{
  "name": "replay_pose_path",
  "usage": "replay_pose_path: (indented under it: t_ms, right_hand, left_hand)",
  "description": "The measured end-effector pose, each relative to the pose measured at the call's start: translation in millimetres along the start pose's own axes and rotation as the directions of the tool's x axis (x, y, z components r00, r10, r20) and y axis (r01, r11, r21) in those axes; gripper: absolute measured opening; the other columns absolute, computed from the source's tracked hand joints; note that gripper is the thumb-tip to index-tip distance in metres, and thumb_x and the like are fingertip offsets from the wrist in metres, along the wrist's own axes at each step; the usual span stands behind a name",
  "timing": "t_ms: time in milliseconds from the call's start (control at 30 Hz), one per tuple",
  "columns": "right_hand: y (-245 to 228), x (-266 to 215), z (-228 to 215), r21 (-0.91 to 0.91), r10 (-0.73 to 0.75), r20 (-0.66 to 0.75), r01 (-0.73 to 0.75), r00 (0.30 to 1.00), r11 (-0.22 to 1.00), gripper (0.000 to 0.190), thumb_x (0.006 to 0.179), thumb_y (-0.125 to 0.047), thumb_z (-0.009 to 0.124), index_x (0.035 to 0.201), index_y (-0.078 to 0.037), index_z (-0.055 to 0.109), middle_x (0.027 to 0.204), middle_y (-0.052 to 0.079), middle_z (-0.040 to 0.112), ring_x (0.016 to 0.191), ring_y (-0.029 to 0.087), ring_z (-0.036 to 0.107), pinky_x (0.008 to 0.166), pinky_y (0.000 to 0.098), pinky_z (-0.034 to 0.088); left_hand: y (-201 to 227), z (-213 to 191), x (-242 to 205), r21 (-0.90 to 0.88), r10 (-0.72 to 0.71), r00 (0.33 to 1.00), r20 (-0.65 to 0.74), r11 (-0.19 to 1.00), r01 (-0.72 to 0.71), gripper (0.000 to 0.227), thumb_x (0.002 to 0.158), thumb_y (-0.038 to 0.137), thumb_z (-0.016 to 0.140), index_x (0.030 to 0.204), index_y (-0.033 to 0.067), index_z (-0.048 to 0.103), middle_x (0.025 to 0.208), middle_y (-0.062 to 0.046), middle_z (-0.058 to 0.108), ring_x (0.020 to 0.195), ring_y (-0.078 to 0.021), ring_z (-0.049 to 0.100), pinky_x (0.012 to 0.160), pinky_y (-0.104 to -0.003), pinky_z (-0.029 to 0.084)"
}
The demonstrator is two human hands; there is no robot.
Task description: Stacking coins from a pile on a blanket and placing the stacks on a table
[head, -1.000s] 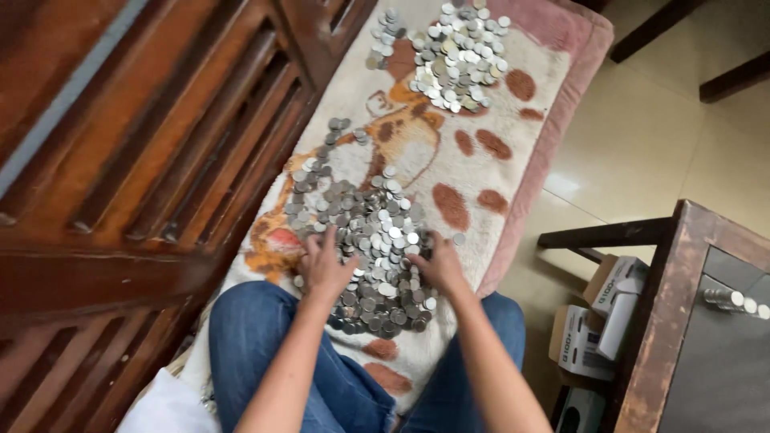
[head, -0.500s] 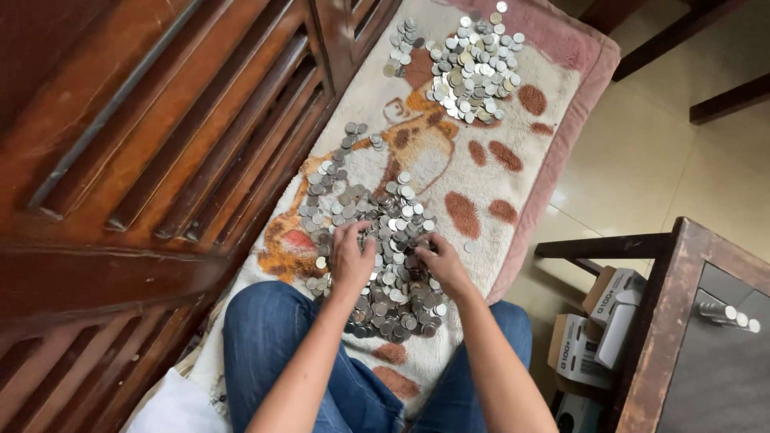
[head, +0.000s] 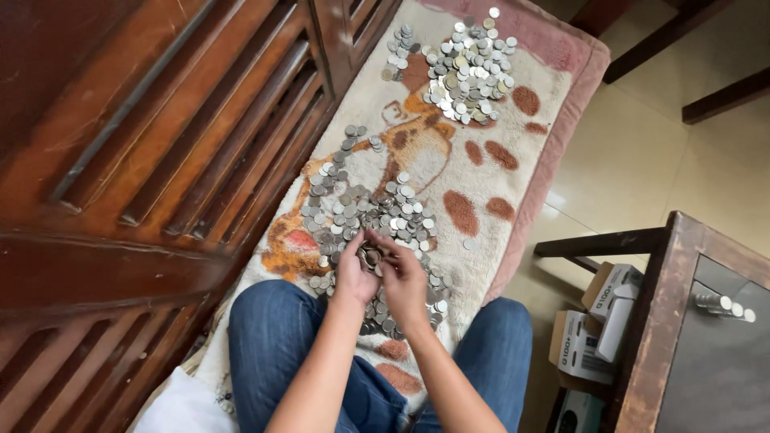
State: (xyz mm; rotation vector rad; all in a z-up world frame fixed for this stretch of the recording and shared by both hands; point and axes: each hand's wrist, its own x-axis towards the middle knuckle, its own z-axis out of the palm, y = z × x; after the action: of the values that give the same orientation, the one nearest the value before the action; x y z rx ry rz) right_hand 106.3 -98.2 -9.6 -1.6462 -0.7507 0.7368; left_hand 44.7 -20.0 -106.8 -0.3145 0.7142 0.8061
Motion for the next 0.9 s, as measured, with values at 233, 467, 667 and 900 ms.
replay_pose_path:
  t_ms: [233,467,667,900]
  right_hand:
    - [1,13,-42,0.429,0.223,-0.072,-0.171,0.972,0.887,0.041,0.099,0.009,0.071,0.138,-0.002,0.073,0.126,0.013,0.079,0.106,0.018,0.078,0.093,0.0277,0.063]
    - [15,26,-81,0.795,0.474,0.222,-0.44,0.852,0.417,0.024,0.109,-0.029,0.07,0.123,-0.009,0.074,0.109,0.005,0.071,0.095,0.015,0.068,0.08,0.0246,0.056]
    - [40,34,-74,0.805,0.589,0.392,-0.574,0.706,0.152,0.019,0.113,-0.029,0.065,0.11,-0.011,0.07,0.097,0.0,0.064,0.083,0.009,0.062,0.064,0.0178,0.049]
    - [-23,14,-63,0.675,0.43,0.126,-0.395,0.894,0.623,0.034,0.107,0.005,0.057,0.139,0.008,0.07,0.136,0.02,0.076,0.106,0.02,0.079,0.095,0.0315,0.068]
  left_hand:
    - [-2,21,-25,-0.096,-0.151,0.979,0.14,0.982,0.165,0.024,0.106,0.017,0.065,0.113,-0.0003,0.08,0.132,-0.026,0.079,0.128,-0.0412,0.075,0.106,-0.054,0.064]
    - [11,28,-34,0.077,-0.193,0.975,0.113,0.98,0.185,0.029,0.105,0.015,0.063,0.126,0.0007,0.078,0.12,-0.02,0.082,0.115,-0.0347,0.079,0.108,-0.052,0.064]
    - [8,41,-50,0.094,-0.209,0.972,0.105,0.975,0.2,0.035,0.104,0.011,0.058,0.132,0.0022,0.075,0.132,-0.022,0.079,0.128,-0.0393,0.075,0.116,-0.058,0.058]
    - [22,66,-83,0.117,-0.234,0.951,0.203,0.97,0.213,0.053,0.092,0.015,0.056,0.141,0.0025,0.073,0.149,-0.022,0.072,0.143,-0.0396,0.066,0.123,-0.056,0.051]
